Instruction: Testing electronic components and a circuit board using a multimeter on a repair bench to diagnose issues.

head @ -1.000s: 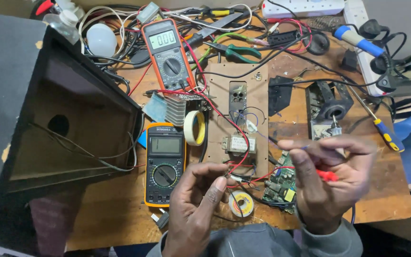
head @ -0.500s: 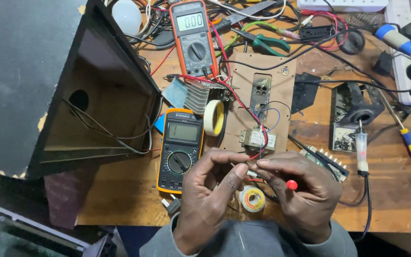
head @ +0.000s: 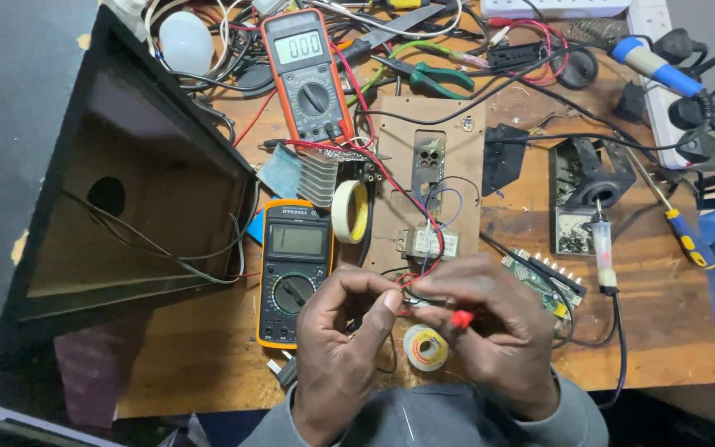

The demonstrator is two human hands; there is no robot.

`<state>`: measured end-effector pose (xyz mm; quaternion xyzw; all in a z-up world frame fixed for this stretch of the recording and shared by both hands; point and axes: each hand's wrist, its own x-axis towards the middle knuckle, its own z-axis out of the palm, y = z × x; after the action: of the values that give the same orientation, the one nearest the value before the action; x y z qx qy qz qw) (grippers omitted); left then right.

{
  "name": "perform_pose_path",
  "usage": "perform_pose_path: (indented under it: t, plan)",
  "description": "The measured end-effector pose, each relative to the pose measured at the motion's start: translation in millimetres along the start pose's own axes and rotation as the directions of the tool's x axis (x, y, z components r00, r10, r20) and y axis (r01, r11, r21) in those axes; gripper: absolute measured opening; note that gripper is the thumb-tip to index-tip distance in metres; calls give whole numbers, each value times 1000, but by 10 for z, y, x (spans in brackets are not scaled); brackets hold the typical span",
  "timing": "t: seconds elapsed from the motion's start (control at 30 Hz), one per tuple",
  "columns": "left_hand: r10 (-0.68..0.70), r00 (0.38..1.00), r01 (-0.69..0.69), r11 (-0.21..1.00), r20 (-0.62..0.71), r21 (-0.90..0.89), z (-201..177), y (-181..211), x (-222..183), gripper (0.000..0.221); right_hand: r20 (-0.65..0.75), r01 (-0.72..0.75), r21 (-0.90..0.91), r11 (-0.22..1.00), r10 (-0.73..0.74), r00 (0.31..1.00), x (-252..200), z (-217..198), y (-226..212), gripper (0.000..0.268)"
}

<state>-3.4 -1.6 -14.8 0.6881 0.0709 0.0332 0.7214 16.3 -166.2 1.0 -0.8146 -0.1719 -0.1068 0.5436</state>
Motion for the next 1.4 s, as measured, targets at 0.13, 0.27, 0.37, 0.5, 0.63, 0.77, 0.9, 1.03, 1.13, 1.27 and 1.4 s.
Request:
perform_pose_path:
  t: [0.13,0.27,0.37,0.5,0.63,0.77,0.9,1.03,1.13,1.27,1.4]
  plan:
    - [-60,998,59,995,-7,-75,-17,-32,-13,11,-90,-231,9,973,231,969,-52,-243,304,82]
    - [-90,996,90,993,-4,-72,-25,-58,-39,13,-176,-160,-225,961,121,977,66,-295,343,35]
    - [-99,995,98,992,-4,-80,-16,-74,-48,11,-234,-127,-298,946,56,971,114,-259,414,18]
    - [-99,995,98,993,-5,-64,-15,-55,-45,8,-266,-28,-429,903,-97,959,187,-180,456,12]
    - [-80,997,81,995,7,-65,-39,-49,-43,8,-253,82,-529,844,-249,935,245,-123,499,17]
    - [-78,997,78,994,12,-73,-58,-41,-41,8,-226,120,-570,813,-296,928,282,-110,517,21]
    - [-53,999,53,996,0,-70,-75,-42,-36,8,-212,117,-618,777,-308,927,288,-99,510,20]
    - [-38,999,37,998,-18,-43,-68,-38,-25,10,-190,129,-635,762,-317,929,292,-107,498,18]
    - [-41,999,40,998,-21,-51,-67,-36,-22,10,-199,120,-607,786,-296,934,263,-113,493,16]
    - [-11,996,9,1000,-83,-30,-111,-23,-4,11,-242,88,-548,832,-258,936,170,-138,527,14]
    - [101,977,-103,995,-186,1,-208,15,35,9,-356,-34,-469,883,-153,922,28,-189,617,14]
